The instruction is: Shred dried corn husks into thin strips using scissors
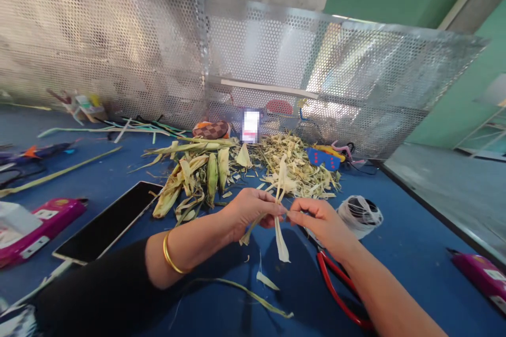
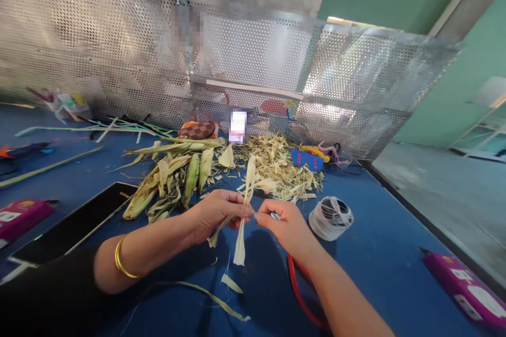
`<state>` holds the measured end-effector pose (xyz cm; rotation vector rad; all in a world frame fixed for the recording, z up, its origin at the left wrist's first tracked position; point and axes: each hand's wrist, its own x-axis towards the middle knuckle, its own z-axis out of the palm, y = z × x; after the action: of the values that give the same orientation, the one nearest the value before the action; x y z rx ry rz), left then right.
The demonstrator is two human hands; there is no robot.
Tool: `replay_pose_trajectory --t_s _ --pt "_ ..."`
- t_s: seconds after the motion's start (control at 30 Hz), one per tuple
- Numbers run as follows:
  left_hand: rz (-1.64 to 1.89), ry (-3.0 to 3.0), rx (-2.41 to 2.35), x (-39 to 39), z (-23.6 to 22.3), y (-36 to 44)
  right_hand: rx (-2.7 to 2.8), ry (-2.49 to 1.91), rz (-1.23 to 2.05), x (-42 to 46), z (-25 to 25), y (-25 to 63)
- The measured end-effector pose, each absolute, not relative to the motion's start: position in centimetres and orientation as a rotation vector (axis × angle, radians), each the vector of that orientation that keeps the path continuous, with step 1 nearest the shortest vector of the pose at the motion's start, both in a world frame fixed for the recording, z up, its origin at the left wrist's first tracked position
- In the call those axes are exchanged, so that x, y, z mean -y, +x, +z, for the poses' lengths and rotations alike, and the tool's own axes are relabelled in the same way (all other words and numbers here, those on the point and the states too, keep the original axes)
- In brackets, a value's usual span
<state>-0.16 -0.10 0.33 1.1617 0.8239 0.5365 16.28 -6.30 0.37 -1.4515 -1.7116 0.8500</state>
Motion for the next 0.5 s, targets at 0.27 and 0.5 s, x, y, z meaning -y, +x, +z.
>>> replay_pose_trajectory --t_s 0.27,0.5 --pt "0.414 1.065 -0.709 -0.19 0.67 -0.64 1.646 -1.418 0.887 6.21 0.25 16.44" --pt "0.536 1.166 -0.831 -0.24 0.34 -0.27 1.601 -1.385 0.936 6.21 0.25 16.38"
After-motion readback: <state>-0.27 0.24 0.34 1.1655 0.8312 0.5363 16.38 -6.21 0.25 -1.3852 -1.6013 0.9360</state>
